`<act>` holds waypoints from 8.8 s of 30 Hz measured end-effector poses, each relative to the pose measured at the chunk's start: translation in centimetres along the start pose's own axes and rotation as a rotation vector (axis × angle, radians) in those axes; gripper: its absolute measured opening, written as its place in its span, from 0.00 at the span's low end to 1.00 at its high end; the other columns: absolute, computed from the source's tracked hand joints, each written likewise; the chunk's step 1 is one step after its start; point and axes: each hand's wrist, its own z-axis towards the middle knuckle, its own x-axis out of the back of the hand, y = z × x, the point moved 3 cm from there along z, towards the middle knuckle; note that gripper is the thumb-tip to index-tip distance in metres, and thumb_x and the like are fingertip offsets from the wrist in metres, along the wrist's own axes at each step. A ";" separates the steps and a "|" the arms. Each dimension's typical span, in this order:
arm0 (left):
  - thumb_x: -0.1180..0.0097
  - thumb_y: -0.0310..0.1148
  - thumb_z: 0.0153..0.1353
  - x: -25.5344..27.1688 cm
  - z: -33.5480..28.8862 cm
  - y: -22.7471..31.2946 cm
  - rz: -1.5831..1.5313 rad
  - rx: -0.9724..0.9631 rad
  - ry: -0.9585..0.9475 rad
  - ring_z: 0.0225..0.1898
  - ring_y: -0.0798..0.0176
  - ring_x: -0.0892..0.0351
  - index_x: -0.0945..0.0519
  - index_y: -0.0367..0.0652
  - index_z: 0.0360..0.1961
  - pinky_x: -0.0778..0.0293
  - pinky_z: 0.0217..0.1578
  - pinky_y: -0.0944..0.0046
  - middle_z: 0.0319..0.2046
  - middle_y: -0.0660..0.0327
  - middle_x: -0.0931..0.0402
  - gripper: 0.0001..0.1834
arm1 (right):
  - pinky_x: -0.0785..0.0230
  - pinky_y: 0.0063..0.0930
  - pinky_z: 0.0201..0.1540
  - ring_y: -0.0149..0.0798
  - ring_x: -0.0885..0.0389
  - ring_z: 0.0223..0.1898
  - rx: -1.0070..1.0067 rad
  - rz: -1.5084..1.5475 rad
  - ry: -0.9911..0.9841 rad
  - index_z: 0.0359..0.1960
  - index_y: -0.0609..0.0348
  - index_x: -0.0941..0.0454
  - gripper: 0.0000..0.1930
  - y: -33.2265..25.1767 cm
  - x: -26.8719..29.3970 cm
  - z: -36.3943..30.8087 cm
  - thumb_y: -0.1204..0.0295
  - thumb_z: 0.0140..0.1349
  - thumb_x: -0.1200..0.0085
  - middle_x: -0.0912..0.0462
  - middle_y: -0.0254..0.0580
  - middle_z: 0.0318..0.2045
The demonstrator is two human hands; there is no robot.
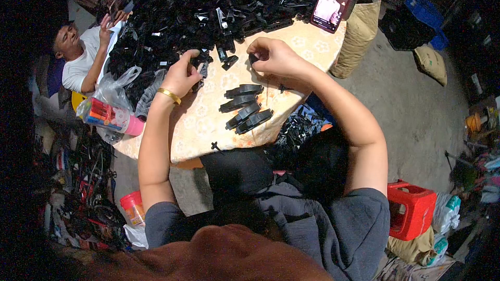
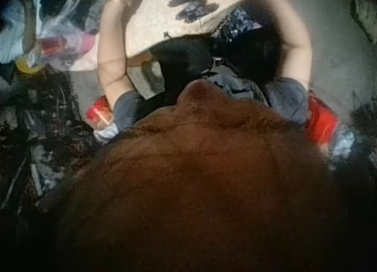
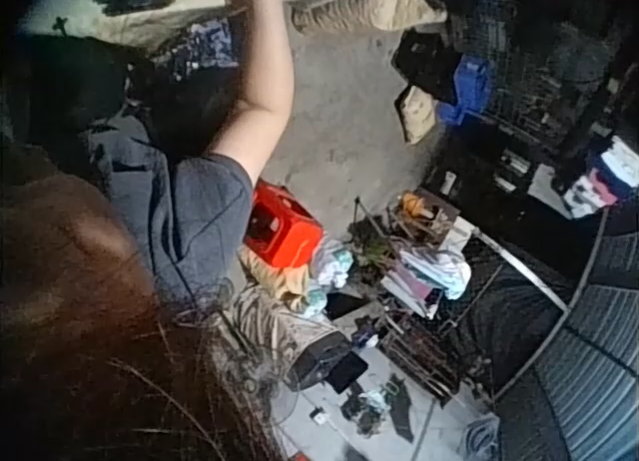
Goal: The person takes black plastic components from a pile on the table, fits them together by hand, and places the assembled units into a stack on the table.
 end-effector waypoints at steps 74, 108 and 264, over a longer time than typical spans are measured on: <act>0.32 0.28 0.39 3.0 -0.1 -0.5 0.488 -0.052 0.025 0.47 0.49 0.31 0.23 0.48 0.46 0.32 0.49 0.58 0.40 0.52 0.31 0.27 | 0.33 0.36 0.49 0.48 0.27 0.47 0.471 -0.554 0.052 0.48 0.56 0.24 0.18 -1.1 -3.6 1.7 0.67 0.54 0.42 0.23 0.48 0.42; 0.36 0.27 0.42 -4.0 -1.3 5.0 -0.125 -0.288 0.078 0.28 0.55 0.25 0.19 0.37 0.28 0.29 0.31 0.61 0.24 0.55 0.27 0.10 | 0.31 0.38 0.39 0.48 0.25 0.37 0.340 -0.700 -0.055 0.35 0.58 0.20 0.13 -2.6 0.1 -2.4 0.66 0.50 0.41 0.25 0.44 0.28; 0.35 0.33 0.43 -4.2 -0.2 3.7 -0.049 -0.277 0.113 0.34 0.53 0.28 0.18 0.42 0.30 0.31 0.38 0.59 0.26 0.56 0.27 0.11 | 0.29 0.33 0.41 0.44 0.20 0.37 0.134 -0.514 -0.317 0.47 0.58 0.24 0.18 0.0 2.0 0.5 0.71 0.53 0.44 0.19 0.47 0.38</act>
